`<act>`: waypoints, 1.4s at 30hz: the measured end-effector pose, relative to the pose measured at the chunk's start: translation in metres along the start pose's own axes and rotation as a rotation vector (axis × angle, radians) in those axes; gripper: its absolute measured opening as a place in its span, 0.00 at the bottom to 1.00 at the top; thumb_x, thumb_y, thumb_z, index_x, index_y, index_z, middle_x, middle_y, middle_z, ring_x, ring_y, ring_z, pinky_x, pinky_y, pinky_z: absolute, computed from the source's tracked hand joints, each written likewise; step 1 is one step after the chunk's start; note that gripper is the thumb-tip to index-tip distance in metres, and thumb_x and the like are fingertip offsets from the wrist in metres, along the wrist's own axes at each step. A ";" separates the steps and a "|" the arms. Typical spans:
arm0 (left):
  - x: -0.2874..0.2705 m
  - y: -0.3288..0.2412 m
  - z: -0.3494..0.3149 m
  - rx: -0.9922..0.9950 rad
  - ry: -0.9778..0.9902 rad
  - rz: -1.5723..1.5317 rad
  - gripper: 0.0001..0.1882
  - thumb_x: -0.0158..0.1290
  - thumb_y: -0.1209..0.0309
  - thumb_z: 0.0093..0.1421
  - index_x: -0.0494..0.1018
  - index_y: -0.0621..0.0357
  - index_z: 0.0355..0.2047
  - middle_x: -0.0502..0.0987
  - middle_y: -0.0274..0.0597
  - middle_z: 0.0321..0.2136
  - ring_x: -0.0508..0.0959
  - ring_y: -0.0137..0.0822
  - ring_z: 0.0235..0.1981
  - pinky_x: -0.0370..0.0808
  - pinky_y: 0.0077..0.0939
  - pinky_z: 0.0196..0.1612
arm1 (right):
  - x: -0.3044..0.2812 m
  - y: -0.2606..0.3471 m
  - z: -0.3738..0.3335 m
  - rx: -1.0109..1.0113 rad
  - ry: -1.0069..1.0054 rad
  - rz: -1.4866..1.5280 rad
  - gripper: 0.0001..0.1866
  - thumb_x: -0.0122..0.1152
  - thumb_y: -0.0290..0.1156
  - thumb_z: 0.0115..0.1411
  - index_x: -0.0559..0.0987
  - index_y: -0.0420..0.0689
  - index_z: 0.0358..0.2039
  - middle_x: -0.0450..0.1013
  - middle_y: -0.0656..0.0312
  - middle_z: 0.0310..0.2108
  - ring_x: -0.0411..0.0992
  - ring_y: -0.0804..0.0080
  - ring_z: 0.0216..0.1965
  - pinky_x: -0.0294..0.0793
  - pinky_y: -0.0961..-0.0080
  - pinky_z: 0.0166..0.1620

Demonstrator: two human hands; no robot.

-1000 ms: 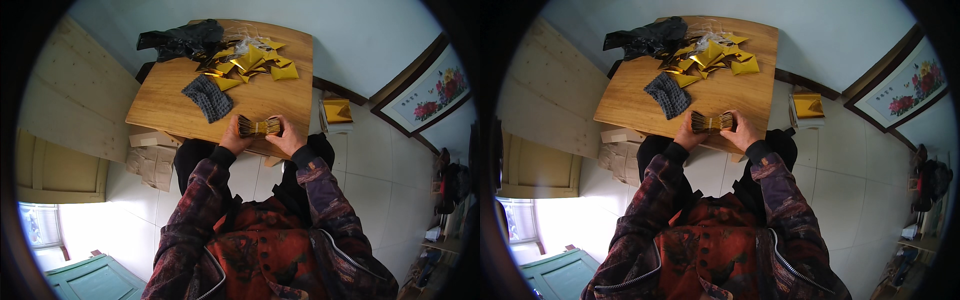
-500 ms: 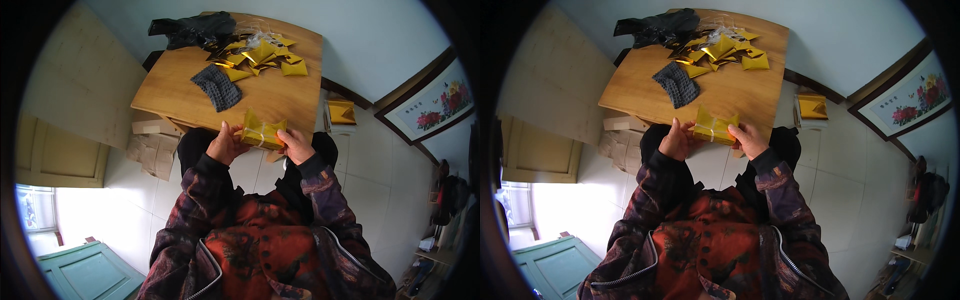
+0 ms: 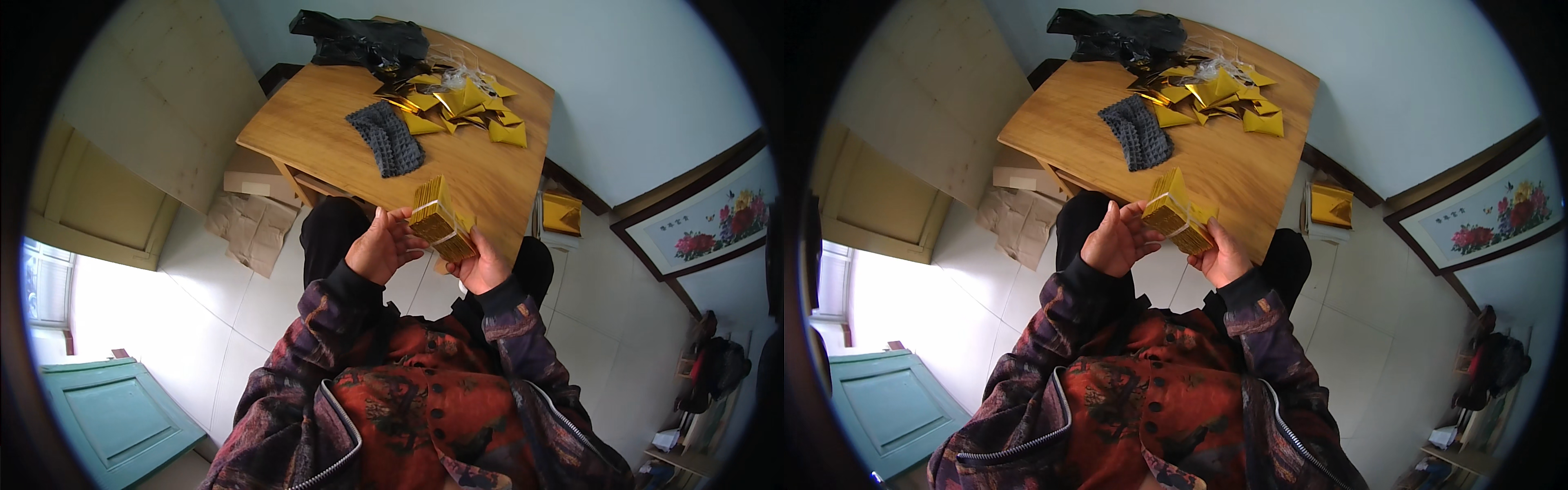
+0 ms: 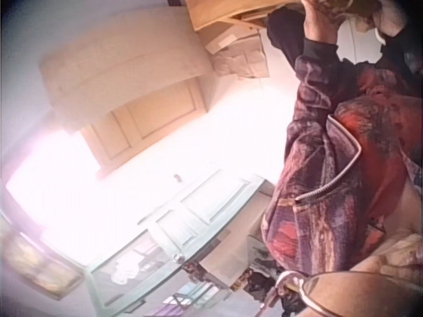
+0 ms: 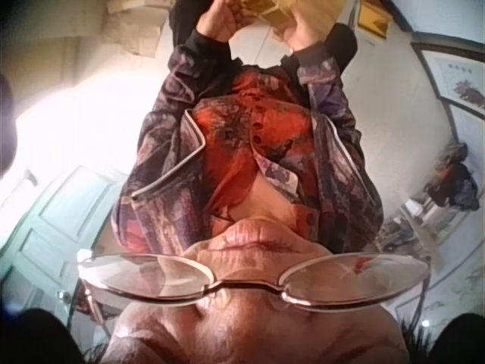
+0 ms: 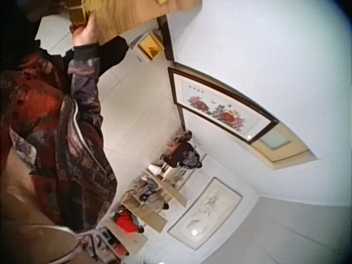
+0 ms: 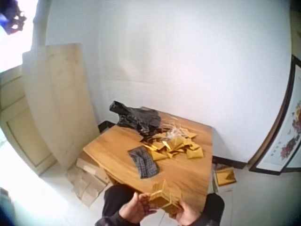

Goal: The person sits on the floor and repeatedly gathers small yellow paper packets, stacks them, and ties them into bundles using white string. The person then places the finished bundles into a black plastic bag on the table.

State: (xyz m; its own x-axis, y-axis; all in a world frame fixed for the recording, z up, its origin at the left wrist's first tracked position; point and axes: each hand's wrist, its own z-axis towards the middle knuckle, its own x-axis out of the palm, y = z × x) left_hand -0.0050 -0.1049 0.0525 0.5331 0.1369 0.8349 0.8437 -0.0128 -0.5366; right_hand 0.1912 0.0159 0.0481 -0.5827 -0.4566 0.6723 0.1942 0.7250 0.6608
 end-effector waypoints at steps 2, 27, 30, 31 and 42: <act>0.002 -0.001 -0.002 0.022 0.024 -0.011 0.28 0.35 0.44 0.67 0.66 0.52 0.53 0.74 0.40 0.47 0.75 0.39 0.45 0.70 0.37 0.51 | 0.004 -0.001 -0.001 0.013 0.016 0.015 0.22 0.48 0.52 0.65 0.73 0.48 0.49 0.75 0.66 0.40 0.73 0.75 0.36 0.72 0.76 0.36; 0.044 -0.008 -0.018 0.276 0.030 0.523 0.41 0.61 0.56 0.56 0.53 0.64 0.60 0.68 0.45 0.49 0.68 0.34 0.51 0.65 0.29 0.54 | 0.012 0.002 -0.007 -0.074 0.171 0.053 0.23 0.55 0.40 0.64 0.66 0.46 0.57 0.69 0.63 0.52 0.69 0.69 0.53 0.69 0.64 0.55; 0.045 0.002 -0.015 0.430 -0.041 0.752 0.49 0.67 0.53 0.48 0.53 0.62 0.61 0.68 0.45 0.50 0.68 0.37 0.52 0.64 0.33 0.57 | 0.015 0.001 -0.007 -0.137 0.238 0.078 0.23 0.54 0.37 0.64 0.64 0.46 0.58 0.68 0.61 0.54 0.66 0.66 0.56 0.68 0.61 0.57; 0.046 0.008 -0.014 0.444 -0.098 0.737 0.52 0.71 0.55 0.43 0.53 0.60 0.61 0.68 0.45 0.51 0.68 0.39 0.53 0.62 0.35 0.58 | 0.016 -0.001 -0.006 -0.159 0.239 0.110 0.24 0.54 0.36 0.64 0.63 0.46 0.59 0.67 0.60 0.54 0.66 0.65 0.56 0.68 0.62 0.57; 0.038 0.034 0.040 0.515 -0.129 0.674 0.21 0.58 0.81 0.51 0.67 0.60 0.46 0.74 0.38 0.42 0.73 0.30 0.46 0.67 0.25 0.52 | 0.002 0.004 0.007 -0.412 0.038 -0.339 0.25 0.58 0.30 0.60 0.65 0.39 0.57 0.67 0.59 0.54 0.65 0.66 0.55 0.64 0.70 0.58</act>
State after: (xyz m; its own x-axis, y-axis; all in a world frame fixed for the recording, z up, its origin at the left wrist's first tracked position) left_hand 0.0413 -0.0607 0.0610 0.8728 0.3740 0.3135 0.1986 0.3146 -0.9282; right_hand 0.1853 0.0212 0.0499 -0.6390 -0.6541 0.4047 0.2977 0.2747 0.9143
